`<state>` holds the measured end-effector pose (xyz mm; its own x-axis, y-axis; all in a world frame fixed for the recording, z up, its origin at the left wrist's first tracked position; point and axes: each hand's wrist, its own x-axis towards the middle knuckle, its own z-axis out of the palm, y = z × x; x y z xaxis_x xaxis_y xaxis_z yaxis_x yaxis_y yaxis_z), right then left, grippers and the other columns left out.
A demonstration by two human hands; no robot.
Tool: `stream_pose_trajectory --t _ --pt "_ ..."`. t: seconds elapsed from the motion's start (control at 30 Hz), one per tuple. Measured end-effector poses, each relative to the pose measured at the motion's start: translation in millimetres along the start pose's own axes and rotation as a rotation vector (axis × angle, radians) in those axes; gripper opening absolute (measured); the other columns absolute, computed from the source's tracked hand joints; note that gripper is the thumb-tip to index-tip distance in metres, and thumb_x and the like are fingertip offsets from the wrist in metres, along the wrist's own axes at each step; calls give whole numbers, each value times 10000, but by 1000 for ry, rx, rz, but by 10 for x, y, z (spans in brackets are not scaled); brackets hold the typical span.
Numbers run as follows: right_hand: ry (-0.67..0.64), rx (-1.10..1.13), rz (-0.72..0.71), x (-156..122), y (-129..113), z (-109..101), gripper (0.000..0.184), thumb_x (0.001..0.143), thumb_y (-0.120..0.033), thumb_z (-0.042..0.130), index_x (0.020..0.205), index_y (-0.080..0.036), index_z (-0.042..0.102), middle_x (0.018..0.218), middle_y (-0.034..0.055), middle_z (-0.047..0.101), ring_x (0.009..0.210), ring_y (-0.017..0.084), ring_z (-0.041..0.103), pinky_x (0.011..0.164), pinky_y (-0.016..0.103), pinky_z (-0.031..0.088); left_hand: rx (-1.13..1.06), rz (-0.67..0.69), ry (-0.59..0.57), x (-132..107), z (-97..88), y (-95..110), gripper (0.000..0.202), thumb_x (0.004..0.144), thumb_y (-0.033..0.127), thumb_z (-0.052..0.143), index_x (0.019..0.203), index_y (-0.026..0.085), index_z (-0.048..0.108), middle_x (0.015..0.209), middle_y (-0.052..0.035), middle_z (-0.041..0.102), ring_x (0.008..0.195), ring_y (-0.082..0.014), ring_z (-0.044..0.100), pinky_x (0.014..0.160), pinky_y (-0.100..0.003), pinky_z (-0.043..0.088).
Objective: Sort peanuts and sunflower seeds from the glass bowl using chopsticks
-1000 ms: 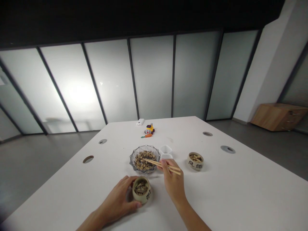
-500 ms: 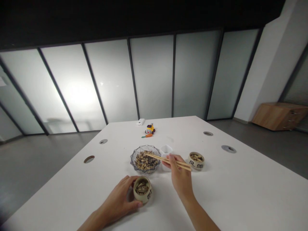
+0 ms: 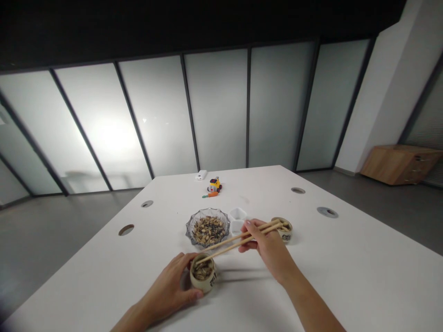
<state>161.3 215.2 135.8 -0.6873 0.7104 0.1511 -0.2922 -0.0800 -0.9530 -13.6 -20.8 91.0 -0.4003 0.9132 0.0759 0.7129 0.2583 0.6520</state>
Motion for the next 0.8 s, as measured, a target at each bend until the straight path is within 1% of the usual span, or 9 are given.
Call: stream_pose_trajectory --t 0.1,0.17,0.23,0.33,0.43,0.53,0.67,0.73,0.8 --pt "147 -14 -127 22 107 57 543 718 -716 859 676 -187 742 677 34 696 634 216 712 595 364 697 -9 20 4 -3 3 -6 714 764 534 890 1369 232 663 1256 -112 724 1148 -347 641 1019 -420 508" --pt "211 -59 -158 27 199 91 546 740 -733 831 699 -196 744 708 39 719 656 240 746 654 395 710 -11 35 0 -4 6 -14 702 774 527 879 1372 234 660 1263 -113 723 1152 -345 641 1019 -418 512" --pt "233 -124 -158 18 288 124 561 743 -765 804 729 -206 753 742 60 753 674 279 778 659 404 703 -8 39 1 -5 7 -20 705 774 537 877 1372 236 658 1267 -116 722 1150 -346 641 1022 -423 514" --pt "209 -258 -199 -14 389 163 557 793 -784 744 784 -227 773 789 90 786 723 320 800 650 395 673 0 39 6 -6 7 -20 707 771 557 880 1366 244 661 1266 -111 723 1136 -344 644 1037 -436 509" --pt "160 -383 -290 -48 454 182 490 904 -710 679 831 -237 786 826 82 783 760 304 789 698 383 640 -4 42 7 -8 4 -12 713 769 564 885 1366 245 662 1259 -109 725 1132 -343 643 1042 -435 505" --pt "138 -487 -366 -72 508 197 450 980 -632 623 829 -239 784 845 71 776 782 280 761 744 366 598 -15 43 8 -8 3 -11 709 774 547 892 1369 238 660 1259 -115 722 1141 -344 637 1048 -439 497" --pt "111 -522 -421 -97 547 236 388 1008 -552 622 846 -238 783 862 62 772 816 269 736 765 343 560 -37 41 6 -6 5 -17 709 764 484 918 1374 237 656 1267 -115 714 1160 -347 627 1045 -441 489" --pt "115 -509 -433 -106 545 259 356 1002 -533 644 867 -238 790 869 61 773 820 268 729 769 341 555 -42 44 4 -5 5 -18 705 757 457 925 1372 238 658 1258 -111 716 1157 -346 626 1039 -437 488" --pt "123 -494 -443 -111 537 279 337 988 -527 671 871 -237 798 874 65 777 819 271 723 775 346 557 -40 43 4 -5 5 -17 697 761 464 922 1366 236 662 1241 -108 719 1144 -346 630 1032 -435 487"
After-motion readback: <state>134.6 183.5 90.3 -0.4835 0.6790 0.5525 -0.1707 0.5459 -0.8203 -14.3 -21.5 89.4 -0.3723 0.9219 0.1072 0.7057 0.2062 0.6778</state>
